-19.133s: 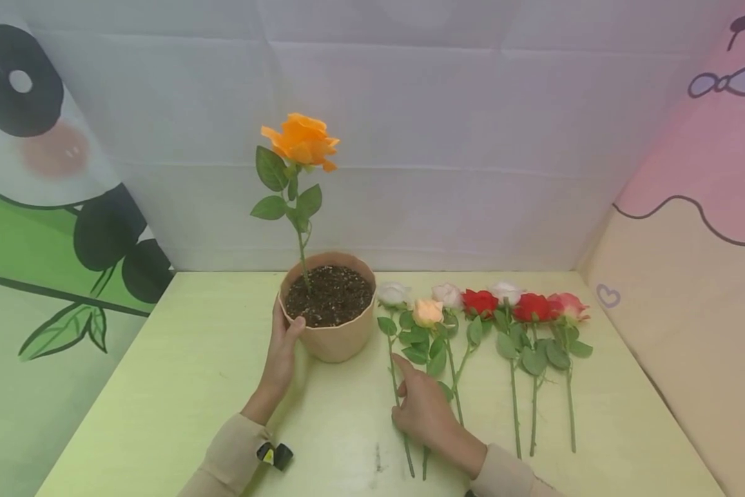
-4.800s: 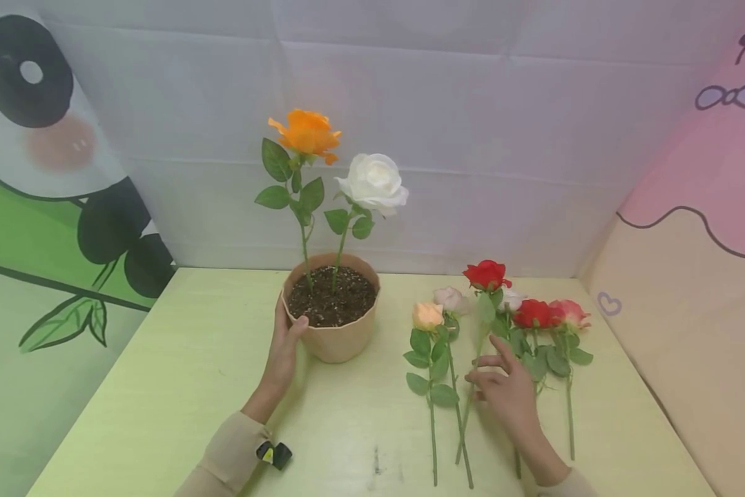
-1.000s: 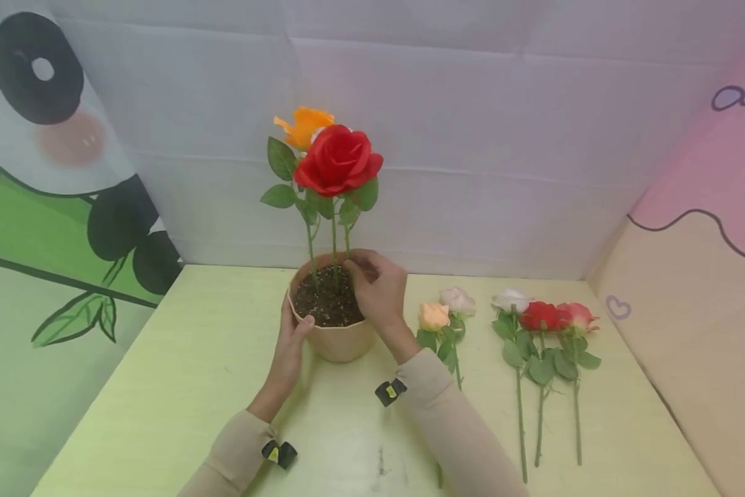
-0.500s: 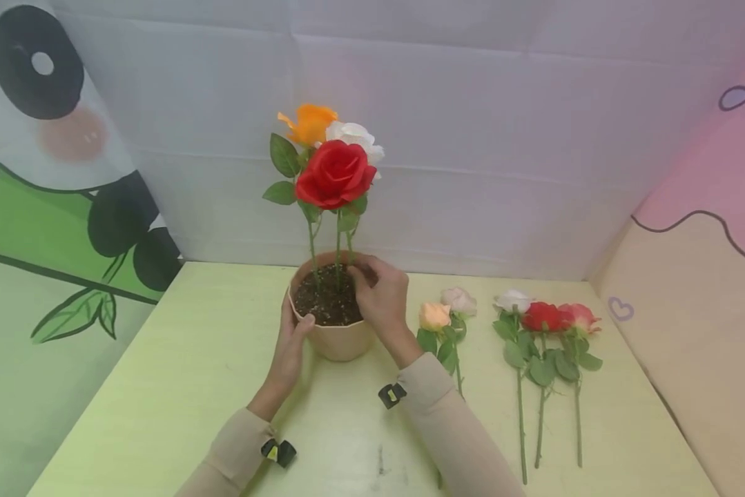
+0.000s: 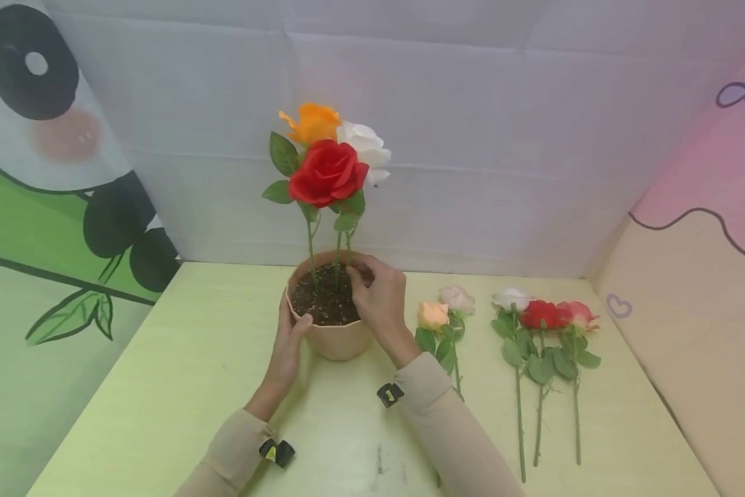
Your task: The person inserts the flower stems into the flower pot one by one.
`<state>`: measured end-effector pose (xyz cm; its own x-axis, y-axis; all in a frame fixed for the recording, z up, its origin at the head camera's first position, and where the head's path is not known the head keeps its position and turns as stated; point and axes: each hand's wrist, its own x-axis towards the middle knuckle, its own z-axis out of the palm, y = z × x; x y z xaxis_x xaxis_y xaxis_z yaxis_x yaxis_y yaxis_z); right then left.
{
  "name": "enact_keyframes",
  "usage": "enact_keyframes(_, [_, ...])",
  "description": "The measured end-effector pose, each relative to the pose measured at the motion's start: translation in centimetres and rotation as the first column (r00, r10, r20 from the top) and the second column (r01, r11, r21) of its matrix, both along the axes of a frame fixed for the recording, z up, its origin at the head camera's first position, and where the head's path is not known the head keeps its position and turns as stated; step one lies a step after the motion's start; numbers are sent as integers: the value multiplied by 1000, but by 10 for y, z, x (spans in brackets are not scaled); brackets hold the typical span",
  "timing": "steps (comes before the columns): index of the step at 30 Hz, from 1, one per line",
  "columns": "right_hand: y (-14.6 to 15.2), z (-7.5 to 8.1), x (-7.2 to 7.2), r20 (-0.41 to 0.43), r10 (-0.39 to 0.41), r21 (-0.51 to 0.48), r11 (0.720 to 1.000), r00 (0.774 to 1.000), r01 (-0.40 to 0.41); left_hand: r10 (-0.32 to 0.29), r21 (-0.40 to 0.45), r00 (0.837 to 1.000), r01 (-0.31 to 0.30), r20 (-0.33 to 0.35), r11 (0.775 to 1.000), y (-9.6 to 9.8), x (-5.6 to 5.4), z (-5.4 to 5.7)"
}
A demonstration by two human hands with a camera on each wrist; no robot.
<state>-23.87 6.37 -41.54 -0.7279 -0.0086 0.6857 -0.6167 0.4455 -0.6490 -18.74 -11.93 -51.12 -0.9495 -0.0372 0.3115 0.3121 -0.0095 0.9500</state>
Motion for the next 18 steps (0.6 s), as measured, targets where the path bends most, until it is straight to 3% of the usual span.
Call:
enact_keyframes(3, [1,-2,-1,-5,5,3,1000,1000,-5,-10,16,1000,10,-17,1000,-7,-17,-31])
enact_keyframes(6, [3,-2,-1,-6,23,-5,1000,1000,-23,-14,24,1000,13,11,1000,-13,-34,-59])
enact_keyframes(9, [4,-2,-1,-11,46,-26,999,999,-47,-19,35,999,17,33,999,-15,-39,-67])
enact_keyframes(11, [4,-2,0,-16,57,-39,998,998,-57,-22,22,1000,22,17,1000,-12,-31,-54])
enact_keyframes(16, [5,-3,1,-4,69,-65,995,998,-69,-30,12,999,30,19,999,0,-1,2])
enact_keyframes(18, [5,-4,1,2,69,-78,995,998,-68,-24,3,999,23,38,1000,1,1,7])
